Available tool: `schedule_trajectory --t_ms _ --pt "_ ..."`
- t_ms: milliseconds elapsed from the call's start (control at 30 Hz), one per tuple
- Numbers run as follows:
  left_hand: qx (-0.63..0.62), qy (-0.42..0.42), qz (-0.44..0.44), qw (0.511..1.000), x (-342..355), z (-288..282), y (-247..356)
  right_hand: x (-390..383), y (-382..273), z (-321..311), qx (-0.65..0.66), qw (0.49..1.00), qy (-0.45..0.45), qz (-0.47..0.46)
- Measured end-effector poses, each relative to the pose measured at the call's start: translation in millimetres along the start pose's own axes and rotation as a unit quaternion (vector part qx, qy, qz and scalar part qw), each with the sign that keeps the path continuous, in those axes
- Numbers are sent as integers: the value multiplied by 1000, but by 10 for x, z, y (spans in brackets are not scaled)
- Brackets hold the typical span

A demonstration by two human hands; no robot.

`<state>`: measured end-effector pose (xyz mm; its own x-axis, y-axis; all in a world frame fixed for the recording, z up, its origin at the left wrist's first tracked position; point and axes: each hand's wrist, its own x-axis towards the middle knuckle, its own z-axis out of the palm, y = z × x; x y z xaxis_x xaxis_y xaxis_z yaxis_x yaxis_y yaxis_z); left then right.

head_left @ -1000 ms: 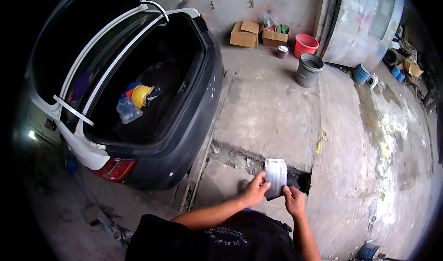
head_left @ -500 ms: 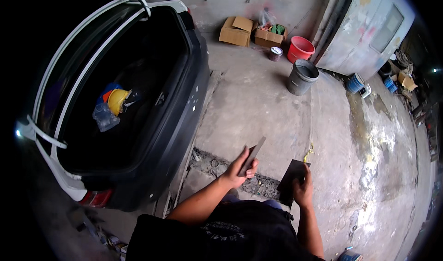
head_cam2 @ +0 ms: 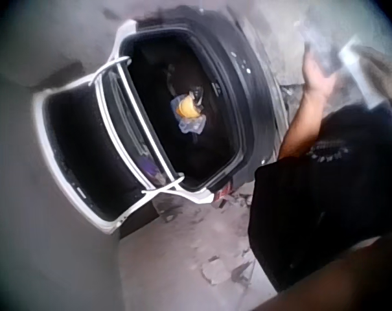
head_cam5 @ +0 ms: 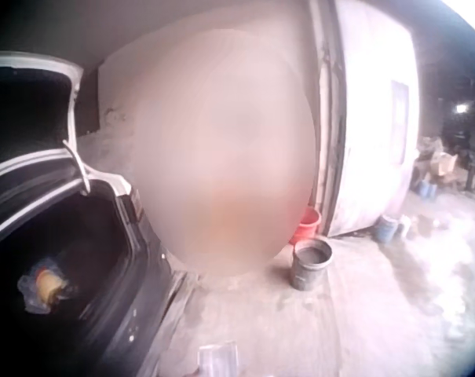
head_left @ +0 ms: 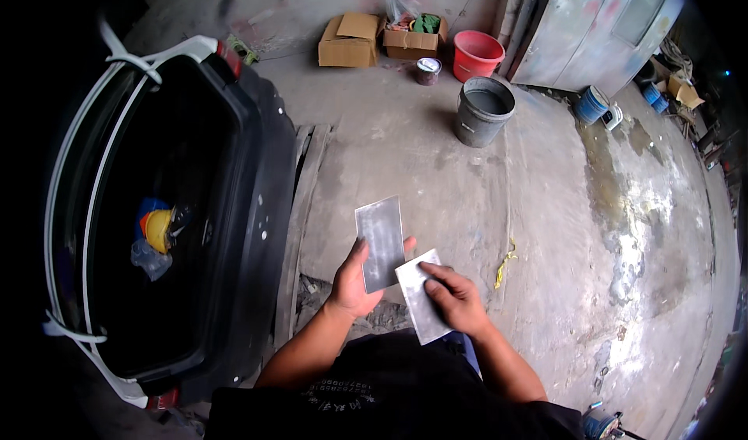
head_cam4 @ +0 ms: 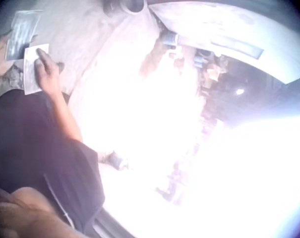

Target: The person scoops body filler from a can onto a spreader and mixes it with a second spreader. They then apply and smooth the filler over a damaged area on the rear bumper of a white car.

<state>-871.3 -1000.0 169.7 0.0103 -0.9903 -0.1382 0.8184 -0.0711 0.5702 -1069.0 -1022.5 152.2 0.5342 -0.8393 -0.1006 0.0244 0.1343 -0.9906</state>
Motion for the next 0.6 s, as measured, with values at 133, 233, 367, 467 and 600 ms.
schedule_trajectory --t_ms 133,233,367,467,600 --pt "103 11 39 994 750 330 -168 575 -260 -523 3 999 -26 23" --pt "137 -17 37 990 1116 540 -251 1104 -515 -970 -9 1000 -15 -17" --pt "97 -15 60 993 1613 728 -71 1548 -735 -1176 -61 998 -23 -23" --pt "116 14 85 989 1917 759 122 1701 -696 -1103 -66 996 -58 -7" --pt "115 -10 48 992 2264 501 138 2508 -1017 -1269 -20 1000 -14 20"
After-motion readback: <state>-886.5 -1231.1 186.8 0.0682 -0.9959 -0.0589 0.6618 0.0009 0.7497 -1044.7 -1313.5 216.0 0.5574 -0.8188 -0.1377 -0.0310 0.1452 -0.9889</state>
